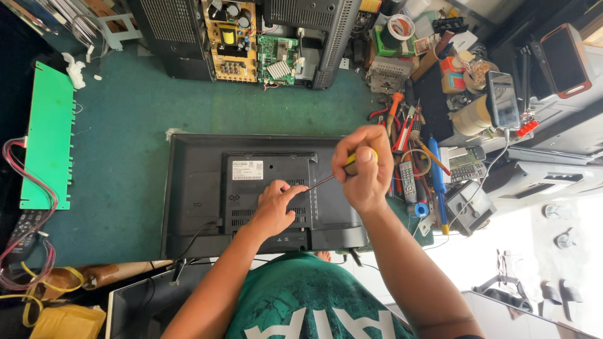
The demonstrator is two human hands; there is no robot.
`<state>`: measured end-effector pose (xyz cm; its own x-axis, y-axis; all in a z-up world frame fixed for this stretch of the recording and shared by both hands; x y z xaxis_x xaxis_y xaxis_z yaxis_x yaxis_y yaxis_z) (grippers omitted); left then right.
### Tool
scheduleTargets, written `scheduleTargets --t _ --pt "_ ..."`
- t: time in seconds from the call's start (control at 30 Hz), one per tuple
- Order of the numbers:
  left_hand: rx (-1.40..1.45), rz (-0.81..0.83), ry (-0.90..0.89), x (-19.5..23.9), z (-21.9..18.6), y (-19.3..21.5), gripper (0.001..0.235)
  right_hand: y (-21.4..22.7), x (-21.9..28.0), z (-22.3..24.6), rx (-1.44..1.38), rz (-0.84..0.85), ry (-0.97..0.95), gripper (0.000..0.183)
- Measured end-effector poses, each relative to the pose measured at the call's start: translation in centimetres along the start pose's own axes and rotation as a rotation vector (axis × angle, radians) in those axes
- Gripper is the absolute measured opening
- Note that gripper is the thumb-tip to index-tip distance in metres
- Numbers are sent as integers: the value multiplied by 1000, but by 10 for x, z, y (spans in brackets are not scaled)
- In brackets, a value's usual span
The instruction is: The person uses a screwdriver to remove screws from the back panel of a television. After removing the screws, the person lifts the back cover off the television to reveal the internal components.
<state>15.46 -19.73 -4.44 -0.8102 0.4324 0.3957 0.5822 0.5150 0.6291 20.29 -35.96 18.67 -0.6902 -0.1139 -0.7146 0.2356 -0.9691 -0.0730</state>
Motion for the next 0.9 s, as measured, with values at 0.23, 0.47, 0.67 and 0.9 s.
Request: scheduleTargets --t 0.23,0.47,0.67,0.9 --pt "-23 55 21 5 -11 10 75 10 6 -12 -5 94 51 47" --pt "-91 90 43 3 -13 7 83 7 16 -16 65 -14 134 59" --pt "-96 54 37 -4 -2 -1 81 9 0 -23 -188 159 -168 74" --pt "-47 -71 -19 -5 -12 5 71 27 -9 -43 -505 293 -230 42"
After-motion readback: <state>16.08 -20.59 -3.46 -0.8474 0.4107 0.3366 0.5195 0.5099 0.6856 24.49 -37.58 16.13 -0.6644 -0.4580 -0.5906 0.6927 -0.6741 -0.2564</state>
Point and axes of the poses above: each hand's wrist, its own x-axis away from the middle knuckle, its own y-axis out of the back of the hand, z = x × y, the point moved 1 cm from there along -x, towards the middle knuckle, and after that the axes turned 12 degrees about z, right-handed, at the moved point
